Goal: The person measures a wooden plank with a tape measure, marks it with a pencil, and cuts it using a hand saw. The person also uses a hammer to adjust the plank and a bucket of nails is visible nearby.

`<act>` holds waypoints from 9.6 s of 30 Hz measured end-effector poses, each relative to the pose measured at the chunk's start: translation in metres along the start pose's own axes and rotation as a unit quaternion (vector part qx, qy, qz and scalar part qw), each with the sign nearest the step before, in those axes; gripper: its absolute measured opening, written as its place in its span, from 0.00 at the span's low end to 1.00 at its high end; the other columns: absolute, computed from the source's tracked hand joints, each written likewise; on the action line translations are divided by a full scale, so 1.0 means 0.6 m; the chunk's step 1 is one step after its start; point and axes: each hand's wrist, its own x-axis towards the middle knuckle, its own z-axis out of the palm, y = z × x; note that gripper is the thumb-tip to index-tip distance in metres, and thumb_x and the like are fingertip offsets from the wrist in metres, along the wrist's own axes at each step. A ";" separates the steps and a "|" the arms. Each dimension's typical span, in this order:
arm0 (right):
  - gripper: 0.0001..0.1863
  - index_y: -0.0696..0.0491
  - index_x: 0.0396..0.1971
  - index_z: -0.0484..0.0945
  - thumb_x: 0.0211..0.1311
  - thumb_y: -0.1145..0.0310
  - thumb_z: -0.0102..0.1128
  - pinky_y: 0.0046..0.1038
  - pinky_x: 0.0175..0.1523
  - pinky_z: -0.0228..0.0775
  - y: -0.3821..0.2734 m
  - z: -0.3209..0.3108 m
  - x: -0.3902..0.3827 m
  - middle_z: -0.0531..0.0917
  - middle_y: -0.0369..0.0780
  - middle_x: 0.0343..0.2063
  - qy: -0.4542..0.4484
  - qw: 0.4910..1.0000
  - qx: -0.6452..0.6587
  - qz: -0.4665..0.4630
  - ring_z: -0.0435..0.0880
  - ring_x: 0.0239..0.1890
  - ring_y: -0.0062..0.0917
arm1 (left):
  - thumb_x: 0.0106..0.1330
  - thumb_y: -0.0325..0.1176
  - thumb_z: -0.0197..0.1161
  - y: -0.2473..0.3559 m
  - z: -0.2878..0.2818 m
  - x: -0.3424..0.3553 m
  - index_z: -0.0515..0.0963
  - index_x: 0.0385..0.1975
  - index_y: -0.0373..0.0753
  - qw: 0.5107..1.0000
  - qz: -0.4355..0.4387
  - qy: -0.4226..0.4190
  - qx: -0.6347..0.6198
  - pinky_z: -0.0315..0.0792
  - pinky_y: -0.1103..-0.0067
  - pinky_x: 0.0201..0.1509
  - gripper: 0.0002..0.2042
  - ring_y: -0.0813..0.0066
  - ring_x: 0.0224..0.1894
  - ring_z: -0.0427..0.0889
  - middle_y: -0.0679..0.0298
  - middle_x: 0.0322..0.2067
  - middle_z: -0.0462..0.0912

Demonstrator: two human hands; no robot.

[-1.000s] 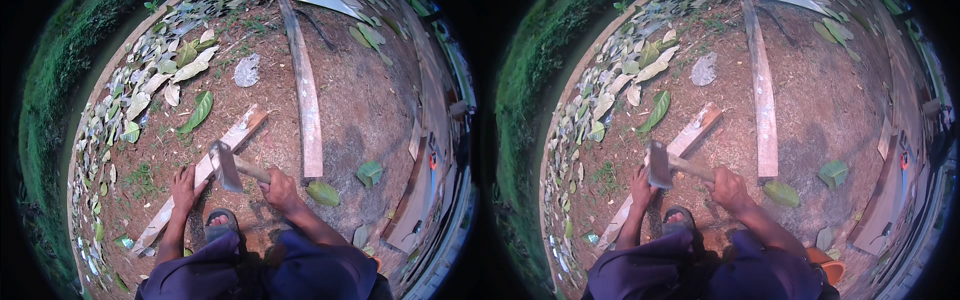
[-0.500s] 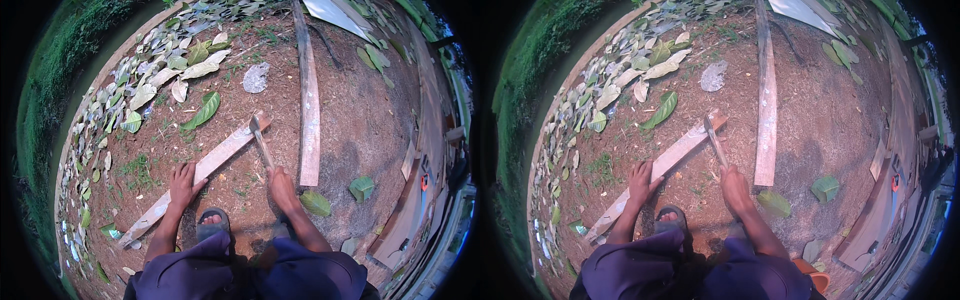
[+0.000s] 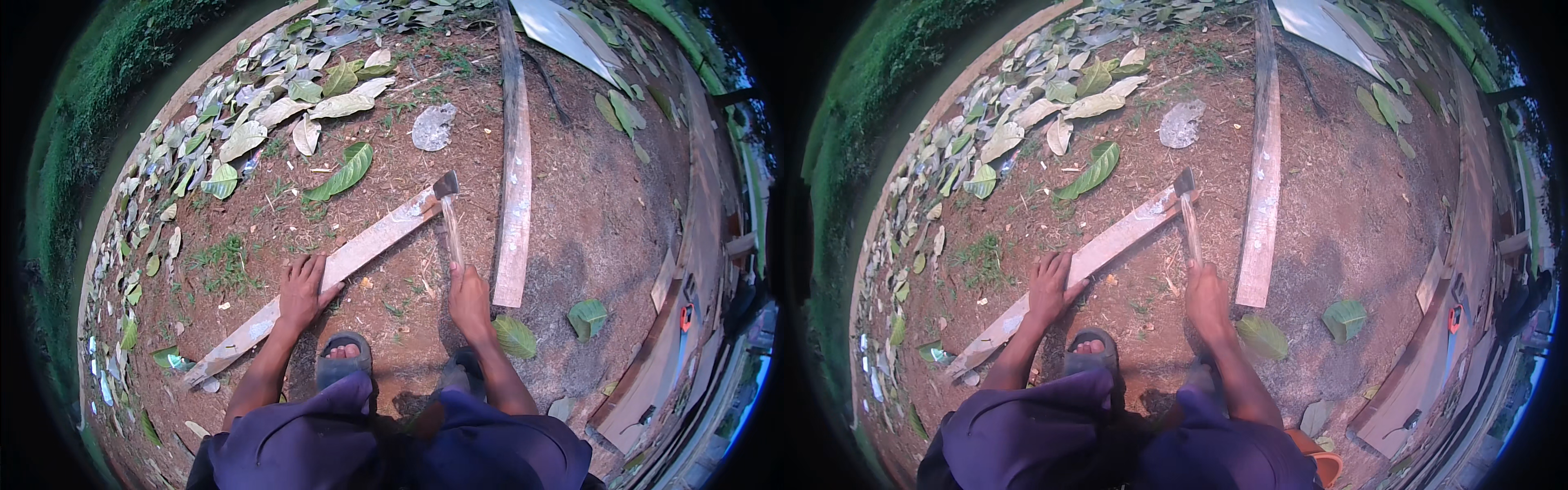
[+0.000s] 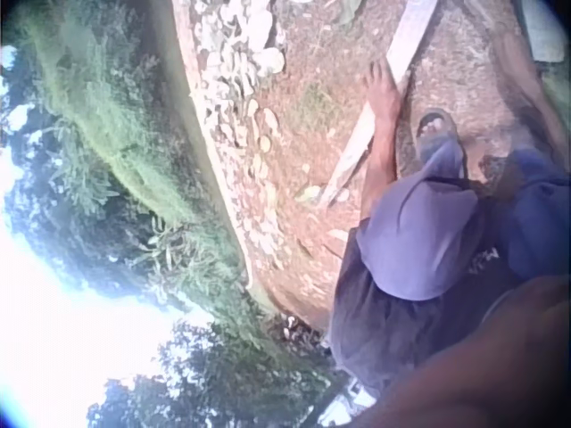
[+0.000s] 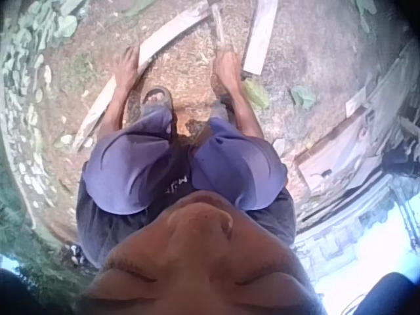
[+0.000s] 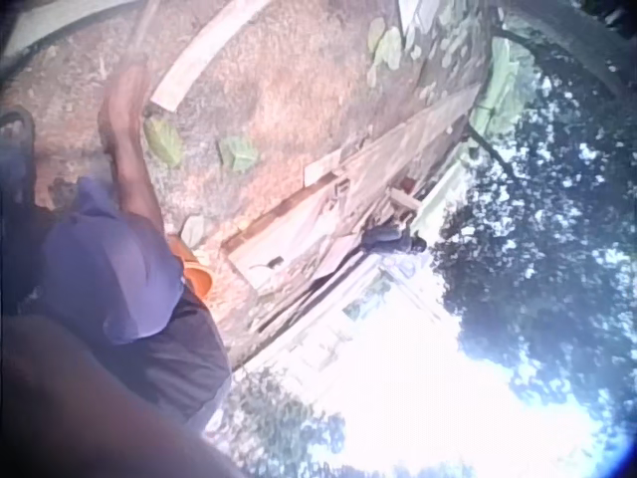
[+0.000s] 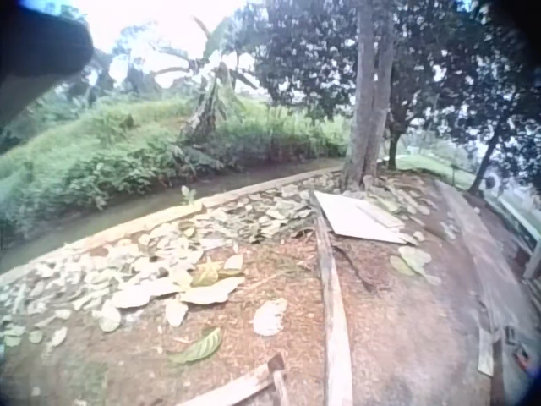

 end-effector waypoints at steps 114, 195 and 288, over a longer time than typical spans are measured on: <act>0.21 0.63 0.60 0.69 0.69 0.75 0.53 0.29 0.23 0.87 0.346 -0.190 -0.800 0.86 0.54 0.41 0.614 0.461 0.504 0.395 0.92 0.33 0.35 | 0.66 0.40 0.70 0.562 -0.052 0.424 0.71 0.67 0.33 0.895 0.420 -0.118 -0.094 0.80 0.58 0.51 0.31 0.46 0.49 0.87 0.40 0.47 0.86; 0.27 0.48 0.54 0.81 0.61 0.46 0.67 0.41 0.53 0.76 0.997 -0.861 -0.916 0.88 0.48 0.41 -0.108 0.953 -0.034 0.280 0.87 0.47 0.45 | 0.80 0.36 0.56 1.620 0.211 -0.601 0.67 0.52 0.31 0.477 -0.310 -0.545 -0.615 0.84 0.67 0.51 0.14 0.65 0.48 0.81 0.55 0.46 0.76; 0.23 0.52 0.43 0.85 0.56 0.50 0.72 0.41 0.53 0.77 1.731 -1.002 -1.180 0.87 0.45 0.43 0.108 0.955 -0.148 0.231 0.86 0.49 0.41 | 0.78 0.29 0.51 1.494 0.408 -0.590 0.66 0.53 0.21 0.592 -0.317 -0.039 -0.740 0.77 0.64 0.71 0.15 0.55 0.60 0.77 0.47 0.56 0.73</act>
